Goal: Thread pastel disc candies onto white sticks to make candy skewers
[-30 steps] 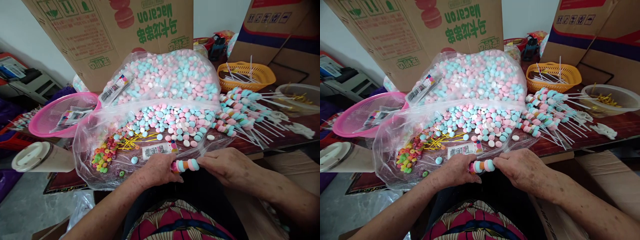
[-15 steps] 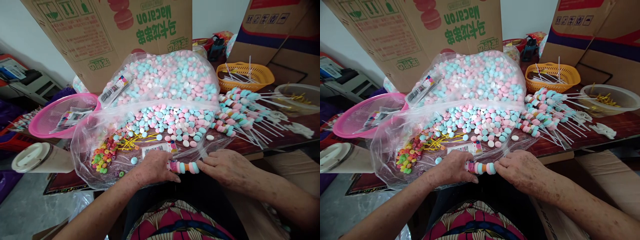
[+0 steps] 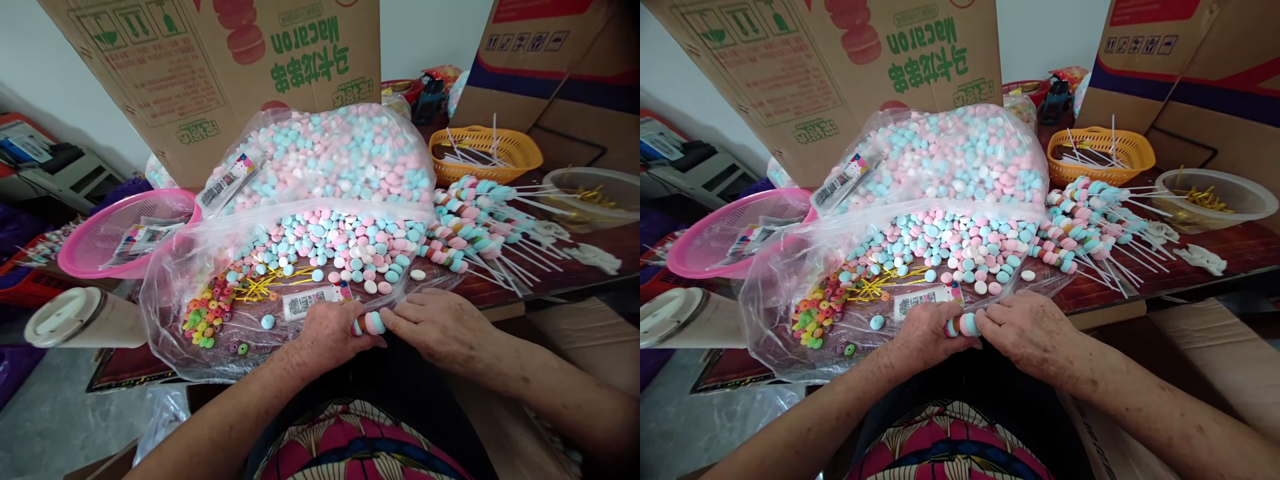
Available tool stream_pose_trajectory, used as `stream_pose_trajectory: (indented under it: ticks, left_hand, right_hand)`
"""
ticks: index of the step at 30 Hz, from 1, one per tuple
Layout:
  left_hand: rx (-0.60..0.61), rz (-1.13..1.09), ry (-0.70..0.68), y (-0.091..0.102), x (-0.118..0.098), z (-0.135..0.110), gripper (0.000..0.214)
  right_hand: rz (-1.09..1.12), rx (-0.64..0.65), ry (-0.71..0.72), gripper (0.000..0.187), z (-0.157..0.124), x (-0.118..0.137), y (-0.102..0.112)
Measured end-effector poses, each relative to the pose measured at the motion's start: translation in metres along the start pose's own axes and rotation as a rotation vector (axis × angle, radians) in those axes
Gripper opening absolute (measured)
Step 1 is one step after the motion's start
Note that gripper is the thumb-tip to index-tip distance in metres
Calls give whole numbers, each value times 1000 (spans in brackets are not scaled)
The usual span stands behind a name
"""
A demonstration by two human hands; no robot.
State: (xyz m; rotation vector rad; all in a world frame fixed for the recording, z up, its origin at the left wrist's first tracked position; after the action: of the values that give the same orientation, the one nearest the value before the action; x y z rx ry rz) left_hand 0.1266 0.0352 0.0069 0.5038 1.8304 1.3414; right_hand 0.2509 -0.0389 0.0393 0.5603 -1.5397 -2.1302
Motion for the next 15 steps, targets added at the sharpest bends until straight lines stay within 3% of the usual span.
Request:
stream_pose_trajectory:
  ticks: [5,8,12,15]
  left_hand:
    - [110,-199,68,12,3,2,37]
    - [157,-200,28,8,-5,6,44]
    - [207,-348,-78,2,-15,11,74]
    - [137,-442,-1,16,0,4,102]
  right_hand:
    - [5,-10,-10,24,-3,-16,11]
    - [123,28,-17,17,0,-12,4]
    - [236,107,-46,5,8,-2,-20]
    - [282,125,-105,9,6,-11,-27]
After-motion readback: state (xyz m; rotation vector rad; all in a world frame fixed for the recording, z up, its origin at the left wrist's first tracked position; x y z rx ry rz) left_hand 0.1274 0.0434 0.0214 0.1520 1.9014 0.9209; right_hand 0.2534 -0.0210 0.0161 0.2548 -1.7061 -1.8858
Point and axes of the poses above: each hand's wrist, its own z-axis towards the middle knuckle, its own y-axis out of the back of the hand, x = y × z, the point moved 5 cm from there along z, towards the middle knuckle, and after that the axes turned 2 degrees about z, right-handed, at the moved point
